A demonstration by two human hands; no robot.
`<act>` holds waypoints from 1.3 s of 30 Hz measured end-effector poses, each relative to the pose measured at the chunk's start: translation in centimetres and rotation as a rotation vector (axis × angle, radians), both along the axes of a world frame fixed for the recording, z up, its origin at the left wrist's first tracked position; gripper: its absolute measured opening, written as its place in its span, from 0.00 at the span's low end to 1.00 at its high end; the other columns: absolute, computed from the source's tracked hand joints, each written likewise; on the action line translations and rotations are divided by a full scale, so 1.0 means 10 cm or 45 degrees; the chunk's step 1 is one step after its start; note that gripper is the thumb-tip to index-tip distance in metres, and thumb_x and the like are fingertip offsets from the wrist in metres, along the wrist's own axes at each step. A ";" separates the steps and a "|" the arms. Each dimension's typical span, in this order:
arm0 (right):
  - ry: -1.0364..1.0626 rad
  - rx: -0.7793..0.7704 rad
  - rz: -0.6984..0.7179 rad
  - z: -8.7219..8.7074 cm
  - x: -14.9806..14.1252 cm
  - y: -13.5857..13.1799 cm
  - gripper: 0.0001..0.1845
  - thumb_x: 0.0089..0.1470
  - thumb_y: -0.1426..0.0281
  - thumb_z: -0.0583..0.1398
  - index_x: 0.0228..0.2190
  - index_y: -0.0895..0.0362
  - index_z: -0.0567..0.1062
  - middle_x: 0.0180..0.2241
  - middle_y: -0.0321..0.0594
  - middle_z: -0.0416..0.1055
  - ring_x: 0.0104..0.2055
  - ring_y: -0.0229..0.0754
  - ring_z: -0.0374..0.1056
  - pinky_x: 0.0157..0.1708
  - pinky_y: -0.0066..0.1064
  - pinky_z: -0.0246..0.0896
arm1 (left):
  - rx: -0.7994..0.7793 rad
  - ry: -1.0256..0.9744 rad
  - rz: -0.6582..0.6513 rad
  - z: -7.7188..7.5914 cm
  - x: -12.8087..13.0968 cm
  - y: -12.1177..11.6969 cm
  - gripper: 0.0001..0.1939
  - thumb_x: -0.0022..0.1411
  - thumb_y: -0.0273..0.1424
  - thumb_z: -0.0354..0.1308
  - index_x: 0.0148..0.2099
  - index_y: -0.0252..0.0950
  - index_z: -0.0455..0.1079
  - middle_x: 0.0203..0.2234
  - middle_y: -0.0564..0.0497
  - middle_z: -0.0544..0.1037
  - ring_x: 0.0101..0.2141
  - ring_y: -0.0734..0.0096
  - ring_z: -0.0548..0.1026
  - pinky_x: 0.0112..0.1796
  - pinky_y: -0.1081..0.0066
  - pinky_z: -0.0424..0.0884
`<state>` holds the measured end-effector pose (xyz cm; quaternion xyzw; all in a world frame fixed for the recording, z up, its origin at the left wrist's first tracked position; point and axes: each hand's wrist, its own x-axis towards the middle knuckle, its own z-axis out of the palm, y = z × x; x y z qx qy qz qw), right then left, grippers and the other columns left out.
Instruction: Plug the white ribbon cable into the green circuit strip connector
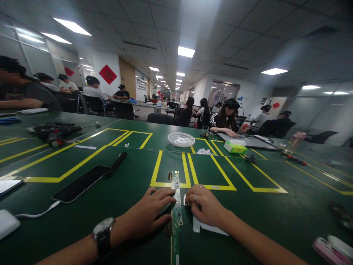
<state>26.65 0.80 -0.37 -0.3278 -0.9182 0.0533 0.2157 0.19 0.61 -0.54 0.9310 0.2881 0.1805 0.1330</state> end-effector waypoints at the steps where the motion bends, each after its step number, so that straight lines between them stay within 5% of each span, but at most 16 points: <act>1: 0.006 0.000 0.002 0.01 -0.01 0.00 0.13 0.50 0.80 0.54 0.35 0.57 0.74 0.36 0.41 0.72 0.40 0.42 0.65 0.43 0.37 0.59 | 0.001 -0.004 0.002 -0.01 0.00 0.00 0.23 0.65 0.31 0.55 0.61 0.47 0.60 0.62 0.50 0.62 0.60 0.55 0.60 0.56 0.53 0.56; 32: -0.028 0.012 0.075 0.03 -0.04 -0.01 0.14 0.54 0.78 0.53 0.38 0.58 0.75 0.39 0.43 0.74 0.41 0.41 0.67 0.44 0.35 0.62 | 0.010 0.058 -0.067 -0.07 0.03 0.05 0.23 0.70 0.34 0.48 0.66 0.50 0.53 0.65 0.53 0.56 0.63 0.56 0.54 0.56 0.53 0.54; 39: -0.009 0.034 0.234 0.02 -0.01 0.00 0.16 0.53 0.79 0.52 0.40 0.58 0.75 0.43 0.42 0.74 0.45 0.42 0.68 0.50 0.36 0.62 | -0.021 0.068 -0.129 -0.08 0.01 0.05 0.27 0.69 0.29 0.48 0.67 0.50 0.49 0.66 0.54 0.53 0.64 0.56 0.51 0.58 0.50 0.50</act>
